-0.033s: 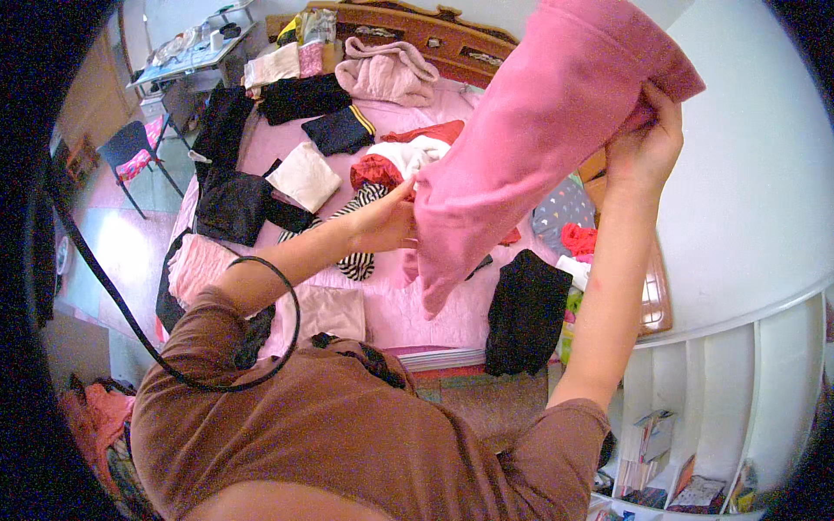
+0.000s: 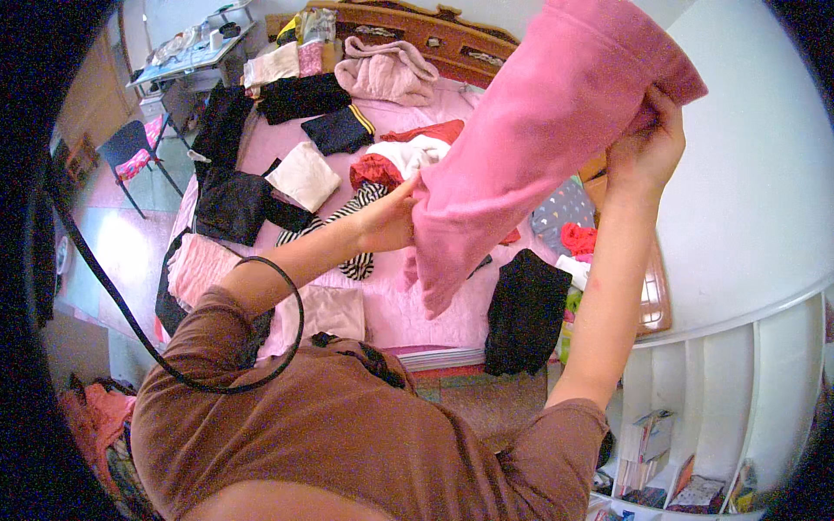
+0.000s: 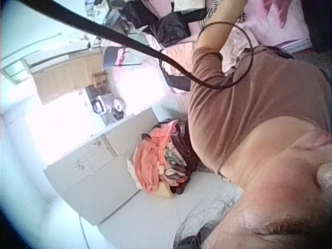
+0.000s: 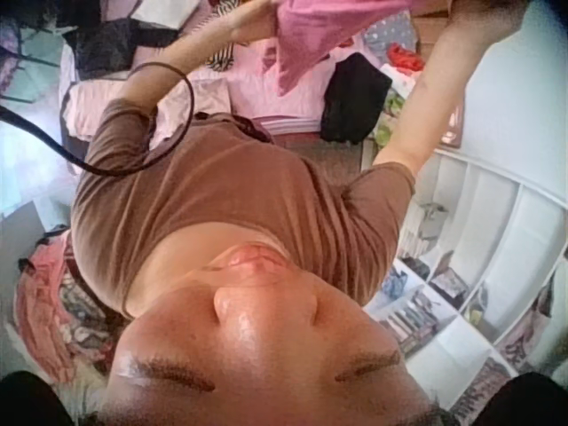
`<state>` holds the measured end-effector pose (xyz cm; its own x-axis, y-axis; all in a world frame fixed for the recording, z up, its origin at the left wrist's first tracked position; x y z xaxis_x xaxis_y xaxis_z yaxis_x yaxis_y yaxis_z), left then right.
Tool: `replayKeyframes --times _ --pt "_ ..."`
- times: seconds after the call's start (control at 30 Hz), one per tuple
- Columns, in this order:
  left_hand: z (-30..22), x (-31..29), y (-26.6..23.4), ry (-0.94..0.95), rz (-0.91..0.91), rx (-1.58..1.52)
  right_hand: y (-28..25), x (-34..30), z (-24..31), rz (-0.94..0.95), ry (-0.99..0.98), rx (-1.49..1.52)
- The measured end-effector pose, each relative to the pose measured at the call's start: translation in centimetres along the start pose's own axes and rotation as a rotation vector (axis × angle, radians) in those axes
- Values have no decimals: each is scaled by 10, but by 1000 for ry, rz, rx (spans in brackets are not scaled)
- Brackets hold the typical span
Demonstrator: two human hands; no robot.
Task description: The person folds various clothing items on a bed, including a purple top, dark blue pants, a beige top, a pink top, and a striped shirt. They also place a red jacket onto a hanger. The person handles each item individually, smoothing and folding them into neat piles.
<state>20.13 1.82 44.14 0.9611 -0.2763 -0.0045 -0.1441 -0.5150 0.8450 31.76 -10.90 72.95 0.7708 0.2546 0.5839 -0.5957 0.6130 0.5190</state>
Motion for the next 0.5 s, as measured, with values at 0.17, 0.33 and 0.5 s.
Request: replayKeyframes --times 0.17,0.33,0.5 --pt "-51 -19 58 424 97 92 -57 13 32 -140 -77 -84" --pt "-94 -35 36 743 -319 495 -79 8 67 -40 -212 -311" --pt "-118 -52 65 993 -209 590 -71 -10 65 59 -196 -151"
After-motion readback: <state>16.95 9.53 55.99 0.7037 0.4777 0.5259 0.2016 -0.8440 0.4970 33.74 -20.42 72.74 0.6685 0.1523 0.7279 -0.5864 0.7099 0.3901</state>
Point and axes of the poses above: each hand's wrist, its own x-axis towards the middle knuckle, its own y-axis out of the palm, z = x × y, the point moved 7 cm from there along x, towards the middle knuckle
